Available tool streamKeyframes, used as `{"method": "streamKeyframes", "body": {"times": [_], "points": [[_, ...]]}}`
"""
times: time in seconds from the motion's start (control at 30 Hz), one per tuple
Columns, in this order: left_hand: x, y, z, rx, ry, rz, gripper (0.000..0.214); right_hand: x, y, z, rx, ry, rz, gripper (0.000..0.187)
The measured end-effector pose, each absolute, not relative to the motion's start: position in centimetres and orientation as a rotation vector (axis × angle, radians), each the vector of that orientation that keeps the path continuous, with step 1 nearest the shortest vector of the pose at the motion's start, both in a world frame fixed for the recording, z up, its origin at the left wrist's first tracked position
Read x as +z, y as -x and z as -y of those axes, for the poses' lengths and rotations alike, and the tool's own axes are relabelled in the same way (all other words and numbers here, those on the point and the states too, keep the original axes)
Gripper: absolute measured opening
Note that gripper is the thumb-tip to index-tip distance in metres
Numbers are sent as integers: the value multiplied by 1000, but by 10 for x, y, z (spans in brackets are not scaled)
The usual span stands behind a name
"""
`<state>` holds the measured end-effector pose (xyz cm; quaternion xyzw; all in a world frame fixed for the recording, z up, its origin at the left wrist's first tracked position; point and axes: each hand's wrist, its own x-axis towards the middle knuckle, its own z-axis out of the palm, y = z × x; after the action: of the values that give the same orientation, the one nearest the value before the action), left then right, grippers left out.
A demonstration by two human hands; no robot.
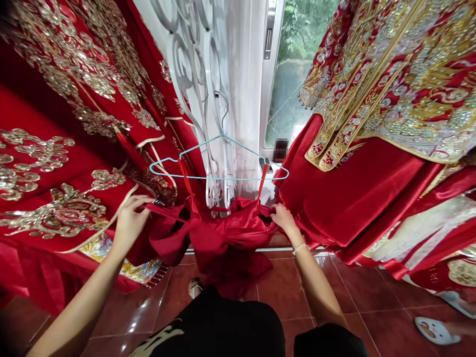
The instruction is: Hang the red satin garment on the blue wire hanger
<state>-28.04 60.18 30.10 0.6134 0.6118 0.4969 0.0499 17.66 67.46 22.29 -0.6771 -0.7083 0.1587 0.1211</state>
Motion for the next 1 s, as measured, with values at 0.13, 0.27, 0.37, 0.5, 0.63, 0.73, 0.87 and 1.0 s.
{"method": "streamKeyframes", "body": {"times": [0.13,0.27,0.37,0.5,0.63,0.73,0.87,1.0], "points": [[300,290,-614,1557,-1393,-1713,29,255,-195,-657,373,2055,1935,35],[301,290,-629,1736,-1402,-1653,31,275,-195,-634,211,2053,1904,35],[305,283,-638,1755,-1493,-1643,30,277,-188,-626,178,2013,1917,32],[315,270,-645,1753,-1529,-1603,31,260,-189,-630,694,1726,1593,37],[323,256,-664,1804,-1408,-1631,33,235,-205,-634,1097,1253,1088,45],[330,250,-686,1822,-1491,-1561,31,233,-215,-630,1047,1038,940,43],[355,253,-679,1841,-1575,-1399,39,267,-182,-613,794,1019,1036,76],[369,290,-674,1921,-1553,-1245,53,287,-135,-647,613,1096,1239,98]]}}
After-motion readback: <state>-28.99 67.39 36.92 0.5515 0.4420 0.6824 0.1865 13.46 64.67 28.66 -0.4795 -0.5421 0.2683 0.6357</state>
